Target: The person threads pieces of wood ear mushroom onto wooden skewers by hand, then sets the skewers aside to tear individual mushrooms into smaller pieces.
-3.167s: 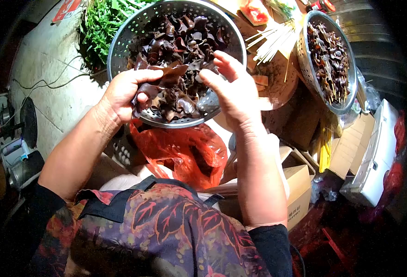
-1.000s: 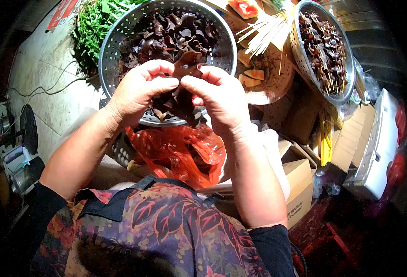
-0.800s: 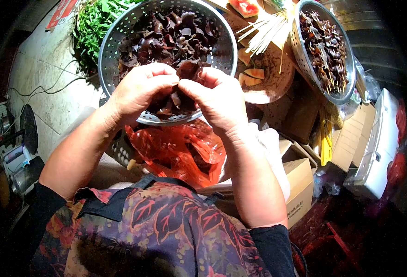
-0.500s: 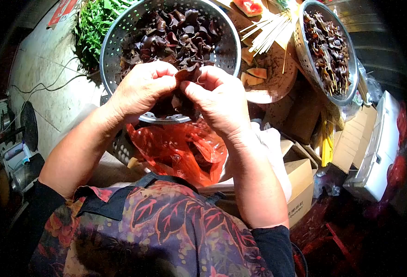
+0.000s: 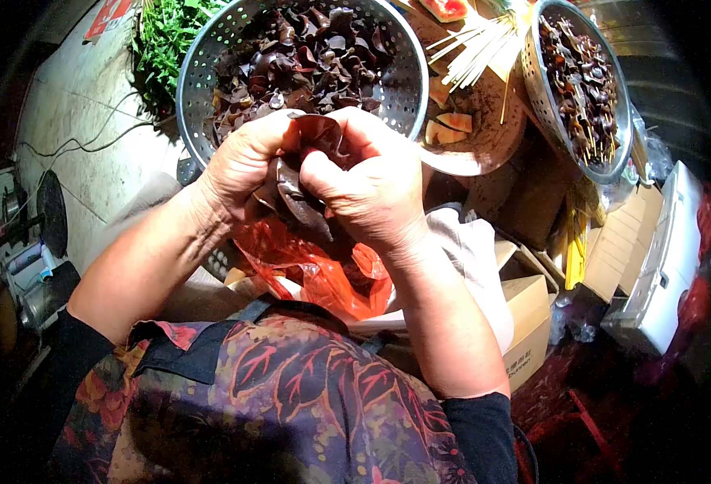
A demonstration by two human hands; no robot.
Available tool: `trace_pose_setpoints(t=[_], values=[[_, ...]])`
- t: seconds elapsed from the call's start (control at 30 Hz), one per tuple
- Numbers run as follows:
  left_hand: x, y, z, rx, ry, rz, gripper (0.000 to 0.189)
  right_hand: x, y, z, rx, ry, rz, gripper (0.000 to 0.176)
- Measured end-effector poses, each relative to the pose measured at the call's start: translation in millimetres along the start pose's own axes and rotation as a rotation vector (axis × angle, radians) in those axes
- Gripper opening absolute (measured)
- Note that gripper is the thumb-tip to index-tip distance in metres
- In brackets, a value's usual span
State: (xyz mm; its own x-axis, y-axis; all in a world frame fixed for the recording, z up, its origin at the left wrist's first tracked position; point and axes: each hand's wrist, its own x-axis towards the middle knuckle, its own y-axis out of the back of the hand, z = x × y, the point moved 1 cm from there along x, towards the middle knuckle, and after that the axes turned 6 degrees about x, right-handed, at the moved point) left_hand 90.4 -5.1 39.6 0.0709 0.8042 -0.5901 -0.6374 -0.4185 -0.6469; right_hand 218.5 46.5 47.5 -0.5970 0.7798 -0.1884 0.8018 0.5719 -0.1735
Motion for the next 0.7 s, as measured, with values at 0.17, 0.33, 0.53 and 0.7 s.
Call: trace_pose_setpoints(t=[0.17, 0.33, 0.53, 0.7], values=[[12.1, 17.9, -0.5, 0.129, -0.061, 0.02, 0.011, 4.5, 2.0, -6.8, 0.111, -0.023, 0.088, 0.014], [4.2, 9.5, 13.3, 0.584, -0.122, -0.051, 0.018, 10.0, 21.5, -4.7, 0.175, -0.164, 0.128, 0.013], [2.4, 10.6, 9.1, 0.551, -0.142, -0.035, 0.013, 10.0, 20.8, -6.0, 0.242, -0.28, 0.149, 0.016], [3.6, 13.5, 3.3, 0.341, -0.155, 0.004, 0.012, 10.9, 23.7, 8.5, 0.371, -0.269, 0.21, 0.017]])
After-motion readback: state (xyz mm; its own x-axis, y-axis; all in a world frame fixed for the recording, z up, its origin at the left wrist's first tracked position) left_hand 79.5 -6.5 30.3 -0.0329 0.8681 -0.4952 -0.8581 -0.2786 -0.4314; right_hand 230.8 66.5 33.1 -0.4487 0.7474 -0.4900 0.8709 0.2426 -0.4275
